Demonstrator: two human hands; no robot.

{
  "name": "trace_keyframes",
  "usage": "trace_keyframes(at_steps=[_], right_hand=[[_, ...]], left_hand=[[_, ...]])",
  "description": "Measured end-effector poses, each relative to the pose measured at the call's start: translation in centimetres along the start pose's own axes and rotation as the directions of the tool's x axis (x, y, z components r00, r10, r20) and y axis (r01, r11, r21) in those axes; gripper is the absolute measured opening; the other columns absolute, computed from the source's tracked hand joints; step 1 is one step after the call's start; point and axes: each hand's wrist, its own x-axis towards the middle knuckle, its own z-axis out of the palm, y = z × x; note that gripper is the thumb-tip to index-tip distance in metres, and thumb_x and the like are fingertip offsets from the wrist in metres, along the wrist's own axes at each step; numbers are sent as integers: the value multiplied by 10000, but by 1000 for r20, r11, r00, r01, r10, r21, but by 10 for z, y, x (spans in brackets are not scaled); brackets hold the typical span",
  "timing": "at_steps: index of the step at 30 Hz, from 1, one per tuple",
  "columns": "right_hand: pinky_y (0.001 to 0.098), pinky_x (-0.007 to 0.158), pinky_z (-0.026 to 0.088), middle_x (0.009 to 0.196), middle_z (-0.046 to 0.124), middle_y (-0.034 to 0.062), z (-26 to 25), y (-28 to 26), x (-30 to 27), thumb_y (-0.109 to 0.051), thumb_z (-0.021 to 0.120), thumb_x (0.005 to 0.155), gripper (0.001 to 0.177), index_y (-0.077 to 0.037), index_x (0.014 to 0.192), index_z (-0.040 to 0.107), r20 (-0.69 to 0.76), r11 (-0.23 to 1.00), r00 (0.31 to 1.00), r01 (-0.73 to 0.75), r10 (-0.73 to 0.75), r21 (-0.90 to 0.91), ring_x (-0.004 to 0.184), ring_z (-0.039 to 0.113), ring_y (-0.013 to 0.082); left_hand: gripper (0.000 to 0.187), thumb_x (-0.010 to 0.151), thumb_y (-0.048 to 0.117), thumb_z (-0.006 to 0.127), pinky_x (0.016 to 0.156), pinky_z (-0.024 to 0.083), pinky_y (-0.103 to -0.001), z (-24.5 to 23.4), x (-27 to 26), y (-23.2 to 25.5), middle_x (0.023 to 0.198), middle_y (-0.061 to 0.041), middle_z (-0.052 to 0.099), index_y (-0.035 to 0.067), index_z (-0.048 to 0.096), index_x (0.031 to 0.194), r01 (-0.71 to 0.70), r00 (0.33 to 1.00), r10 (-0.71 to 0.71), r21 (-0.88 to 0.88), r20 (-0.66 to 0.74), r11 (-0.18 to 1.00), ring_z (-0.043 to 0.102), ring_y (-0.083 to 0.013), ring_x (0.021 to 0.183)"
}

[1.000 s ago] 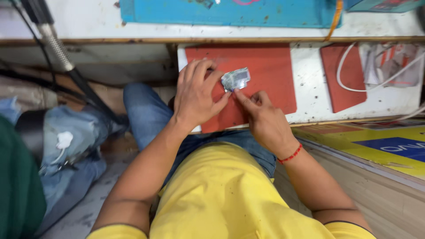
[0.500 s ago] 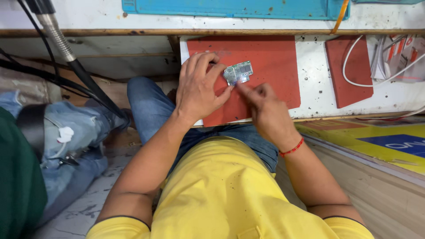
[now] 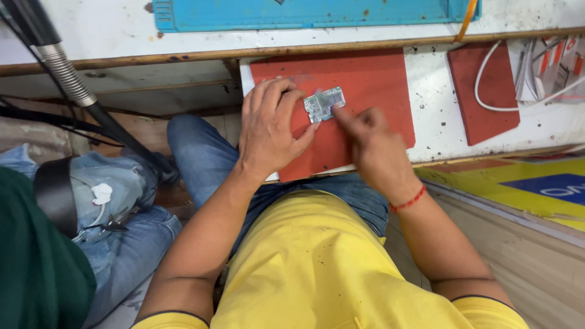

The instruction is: The person scrubs a small circuit board with a toothbrush on a red mat, then uses a handheld air blower to remove debris from the board's surface.

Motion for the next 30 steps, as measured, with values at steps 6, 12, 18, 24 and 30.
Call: trace_keyframes(at_steps=[6,12,18,24,30], right_hand=[[491,609,532,1022,618,146,0,-2,1,-6,625,880,573,-241,1403,632,82,997,993,82,-81,-3,747,656,379],[476,615,538,1071,623,145,-1,1,-2,32,605,868,633,-229,1444,611,56,997,995,83,-83,11,757,654,376],[446,770,555,1096,611,145,-4,26,-6,-10,633,1027,470,-170,1469,627,-187,999,982,-34,34,3,887,661,341],[415,769,534,1112,610,150,-7,62,-23,-32,737,1018,359,-86,1371,695,-377,988,922,-131,91,-83,893,648,312],[397,844,529,1137,603,137,-9,97,-42,-34,789,1008,277,-26,1278,726,-494,988,861,-155,121,-29,989,649,286]], left_hand=[[492,767,288,887,1084,392,-505,0,-2,-4,1267,-116,563,74,681,1159,-22,1000,22,-15,18,1000,505,-344,1275],[484,762,285,878,1071,396,-505,4,-5,-3,1263,-109,568,72,691,1154,-13,1000,13,-11,27,1000,508,-342,1274],[459,791,294,891,1103,387,-506,4,-4,-5,1276,-101,565,80,692,1145,-24,1000,24,2,18,1000,517,-344,1273],[434,909,401,874,1191,343,-498,-35,-8,-19,1417,-129,480,137,710,1213,-36,950,83,161,-299,986,423,-329,1354],[566,994,213,781,1151,358,-511,-132,-18,-86,1482,-220,407,36,477,1437,381,784,-129,305,-608,873,404,-385,1387]])
